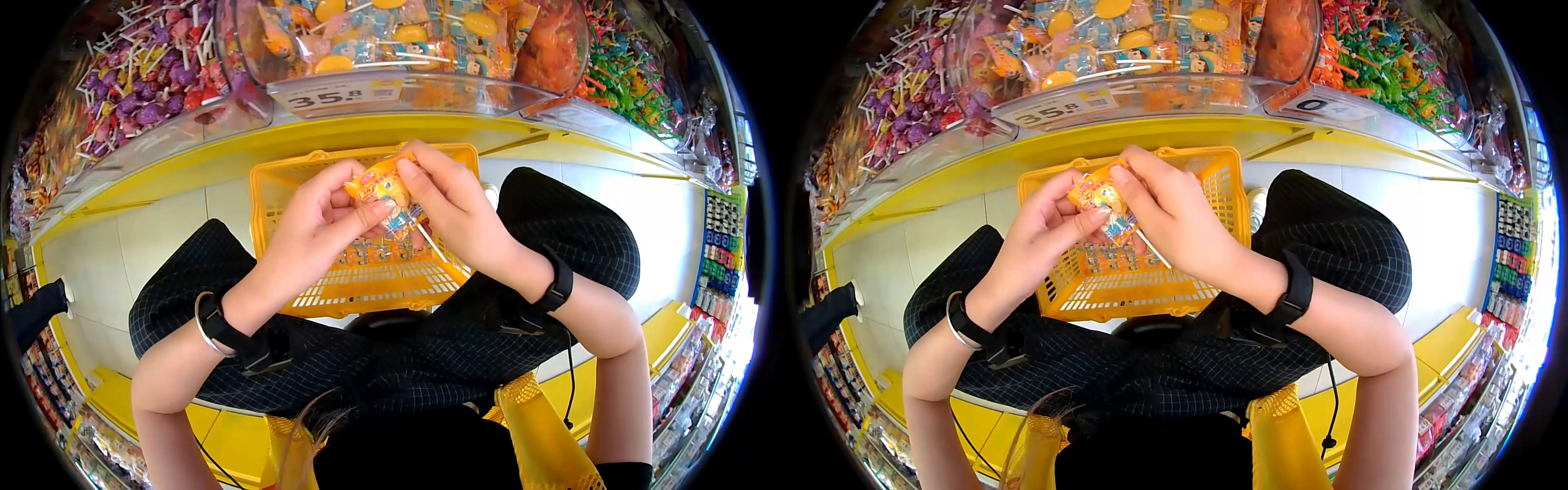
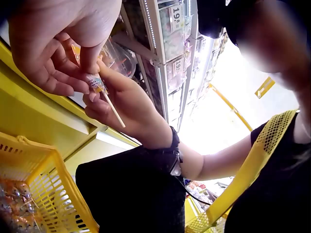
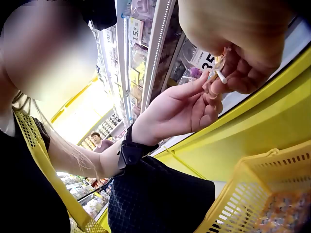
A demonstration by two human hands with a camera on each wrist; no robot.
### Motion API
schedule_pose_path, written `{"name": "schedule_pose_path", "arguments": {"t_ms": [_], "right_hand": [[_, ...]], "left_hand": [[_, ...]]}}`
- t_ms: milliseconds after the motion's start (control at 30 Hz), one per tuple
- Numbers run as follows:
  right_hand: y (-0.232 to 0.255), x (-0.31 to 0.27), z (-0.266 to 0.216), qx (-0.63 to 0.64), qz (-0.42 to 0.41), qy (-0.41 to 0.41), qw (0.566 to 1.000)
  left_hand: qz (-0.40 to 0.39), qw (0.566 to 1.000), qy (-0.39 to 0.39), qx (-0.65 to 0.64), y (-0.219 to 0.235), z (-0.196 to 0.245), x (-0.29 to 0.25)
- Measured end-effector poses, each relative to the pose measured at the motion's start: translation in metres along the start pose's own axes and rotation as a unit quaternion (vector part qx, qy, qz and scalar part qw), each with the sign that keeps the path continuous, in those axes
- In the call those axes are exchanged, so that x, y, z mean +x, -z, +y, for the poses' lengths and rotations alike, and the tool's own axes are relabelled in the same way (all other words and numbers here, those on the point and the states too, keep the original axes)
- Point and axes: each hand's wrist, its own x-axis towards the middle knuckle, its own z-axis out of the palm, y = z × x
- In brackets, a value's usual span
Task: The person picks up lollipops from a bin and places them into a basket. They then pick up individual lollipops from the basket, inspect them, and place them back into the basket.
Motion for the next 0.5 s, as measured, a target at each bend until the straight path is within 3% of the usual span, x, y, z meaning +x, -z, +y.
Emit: {"name": "schedule_pose_path", "arguments": {"t_ms": [167, 233, 300, 367, 500], "right_hand": [[-0.002, -0.009, 0.008, -0.076, 0.040, 0.031, 0.996], [-0.003, -0.011, 0.004, -0.192, 0.059, 0.130, 0.971], [0.000, -0.011, 0.001, -0.206, 0.066, 0.129, 0.968], [0.002, -0.011, -0.003, -0.189, 0.049, 0.075, 0.978], [0.003, -0.007, 0.002, -0.166, 0.062, 0.105, 0.979]], "left_hand": [[0.013, 0.998, -0.034, 0.058, 0.001, -0.003, -0.002], [0.025, 0.989, -0.052, 0.135, 0.001, -0.004, -0.004], [0.020, 0.989, -0.054, 0.137, -0.001, -0.004, -0.005], [0.013, 0.988, -0.054, 0.141, -0.004, -0.003, -0.004], [0.015, 0.988, -0.096, 0.118, -0.008, -0.003, -0.003]]}}
